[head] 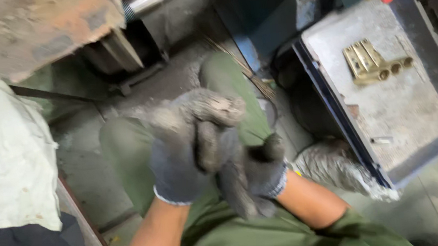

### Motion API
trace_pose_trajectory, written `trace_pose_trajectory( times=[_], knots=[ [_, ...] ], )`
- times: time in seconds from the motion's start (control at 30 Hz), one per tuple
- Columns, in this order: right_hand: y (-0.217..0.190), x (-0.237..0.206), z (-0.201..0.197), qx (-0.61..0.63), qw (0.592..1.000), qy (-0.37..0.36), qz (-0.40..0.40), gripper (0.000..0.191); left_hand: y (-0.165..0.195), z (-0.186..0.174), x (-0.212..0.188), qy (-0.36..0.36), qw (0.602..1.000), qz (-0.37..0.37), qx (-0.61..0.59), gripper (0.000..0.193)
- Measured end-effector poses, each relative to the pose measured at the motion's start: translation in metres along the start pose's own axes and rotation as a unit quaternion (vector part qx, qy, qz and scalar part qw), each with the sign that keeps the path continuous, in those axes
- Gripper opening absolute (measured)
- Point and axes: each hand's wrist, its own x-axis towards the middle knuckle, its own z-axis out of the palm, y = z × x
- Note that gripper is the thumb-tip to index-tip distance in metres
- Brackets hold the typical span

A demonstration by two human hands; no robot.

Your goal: The person uses a rotating buffing wheel to polish brass brackets, holding each part against the wheel with both hands while wearing gloves and then placing the polished items onto a tray.

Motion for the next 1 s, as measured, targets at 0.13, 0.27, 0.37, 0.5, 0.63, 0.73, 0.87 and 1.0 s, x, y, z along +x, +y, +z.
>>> trace_pose_trajectory(
  times=[0.13,0.27,0.37,0.5,0.63,0.73,0.87,1.0],
  knots=[
    [0.007,0.01,-0.004,-0.012,0.999,0.02,0.033,0.088,-0.002,-0.014,-0.006,-0.007,0.992,-0.054,-0.116,0.093],
    [0.014,0.014,-0.011,-0.041,0.996,0.048,0.068,0.084,0.008,-0.029,0.0,-0.086,0.973,-0.106,-0.184,0.106],
    [0.008,0.016,-0.021,-0.146,0.977,0.133,0.084,0.081,0.02,-0.026,0.003,0.007,0.984,-0.077,-0.163,0.099],
    [0.0,0.011,-0.038,-0.407,0.891,0.201,-0.02,0.061,0.022,-0.004,-0.011,0.109,0.982,0.145,-0.046,0.093],
    [0.011,0.021,-0.054,-0.696,0.672,0.244,-0.074,0.041,0.0,0.016,-0.027,0.089,0.995,0.053,0.01,0.087],
    [0.015,0.026,-0.044,-0.775,0.555,0.27,-0.137,0.032,-0.013,0.015,-0.028,0.111,0.992,0.052,-0.003,0.082],
    [0.005,0.038,-0.008,-0.872,0.393,0.197,-0.214,0.062,-0.009,0.007,-0.028,0.111,0.992,0.057,-0.009,0.077],
    [-0.022,0.055,0.034,-0.672,0.676,0.24,-0.185,0.083,0.008,0.004,-0.039,0.076,0.92,0.154,0.354,0.076]
  ],
)
